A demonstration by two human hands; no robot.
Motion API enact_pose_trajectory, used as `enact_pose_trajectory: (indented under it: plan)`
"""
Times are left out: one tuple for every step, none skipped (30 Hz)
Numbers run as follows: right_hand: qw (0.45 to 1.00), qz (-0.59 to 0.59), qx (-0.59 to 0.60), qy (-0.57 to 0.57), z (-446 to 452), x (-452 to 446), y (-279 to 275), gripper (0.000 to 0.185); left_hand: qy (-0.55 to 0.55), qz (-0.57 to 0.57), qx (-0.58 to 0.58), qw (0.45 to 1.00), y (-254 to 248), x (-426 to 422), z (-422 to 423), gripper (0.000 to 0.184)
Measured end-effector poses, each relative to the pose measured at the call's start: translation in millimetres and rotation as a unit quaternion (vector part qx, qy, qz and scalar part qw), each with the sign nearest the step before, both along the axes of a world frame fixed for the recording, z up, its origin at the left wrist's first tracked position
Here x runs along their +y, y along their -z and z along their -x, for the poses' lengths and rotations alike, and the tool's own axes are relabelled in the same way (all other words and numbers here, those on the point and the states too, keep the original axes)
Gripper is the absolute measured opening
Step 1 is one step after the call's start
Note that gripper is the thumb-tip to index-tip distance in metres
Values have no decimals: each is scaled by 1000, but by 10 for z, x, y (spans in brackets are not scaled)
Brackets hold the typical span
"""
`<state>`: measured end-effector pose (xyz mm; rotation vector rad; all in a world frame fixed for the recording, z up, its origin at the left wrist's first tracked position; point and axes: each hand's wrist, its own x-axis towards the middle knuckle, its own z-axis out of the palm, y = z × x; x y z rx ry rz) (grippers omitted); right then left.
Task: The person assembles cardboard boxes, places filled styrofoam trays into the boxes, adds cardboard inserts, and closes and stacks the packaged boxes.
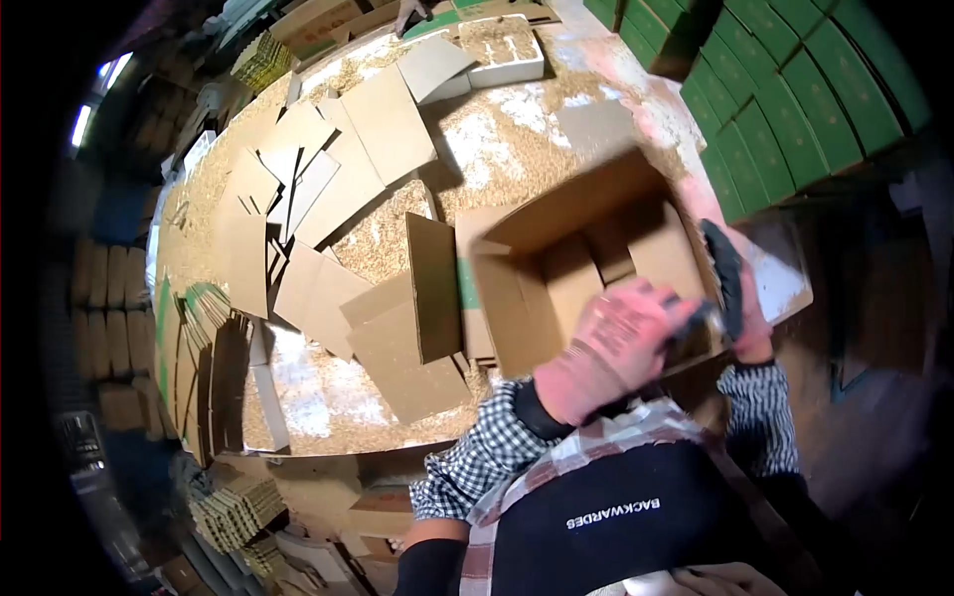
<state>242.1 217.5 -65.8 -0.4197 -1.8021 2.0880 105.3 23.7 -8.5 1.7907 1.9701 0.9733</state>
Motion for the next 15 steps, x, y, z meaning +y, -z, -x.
enact_pose_trajectory:
  plan:
    - [988, 146, 31, -27, 98, -22, -219, 57, 47, 46, 45, 997, -9, 72, -51, 52]
    - [958, 279, 49, -43, 207, -35, -435, 60, 93, 56, 70, 992, 194, 180, -196, 50]
    - [992, 105, -62, 11, 223, -48, -407, 62, 92, 36, 64, 993, 459, 259, -362, 48]
    - [991, -8, -116, 60, 224, -31, -301, 64, 97, 12, 57, 994, 608, 344, -522, 46]
    - [971, -114, -181, 109, 224, -12, -194, 67, 117, -12, 25, 993, 559, 304, -506, 46]
    - [966, -149, -153, 143, 215, 86, 9, 67, 127, -36, -7, 991, 504, 202, -306, 45]
    - [958, -185, -127, 177, 201, 176, 205, 67, 76, -80, -7, 994, 228, 88, -25, 51]
    - [953, -202, -69, 213, 169, 248, 355, 64, -85, -138, 61, 985, 150, -167, 202, 62]
    - [970, -128, -61, 199, 82, 325, 338, 62, -250, -82, 186, 947, 236, -465, 440, 68]
    - [971, -146, -104, 157, 14, 366, 324, 59, -404, -74, 167, 896, 522, -653, 780, 73]
    - [969, -163, -148, 108, -32, 394, 307, 57, -522, 65, 292, 799, 819, -867, 982, 87]
    - [964, -179, -189, 55, -57, 420, 293, 56, -561, 235, 287, 740, 1131, -1071, 1152, 101]
    - [954, -192, -229, -1, -59, 419, 277, 55, -555, 211, 164, 788, 1410, -1413, 1357, 102]
    - [945, -249, -212, 23, -134, 400, 282, 55, -543, 180, 40, 819, 1595, -1717, 1498, 103]
    - [933, -301, -194, 45, -286, 328, 298, 55, -534, 162, 25, 829, 1642, -1927, 1517, 104]
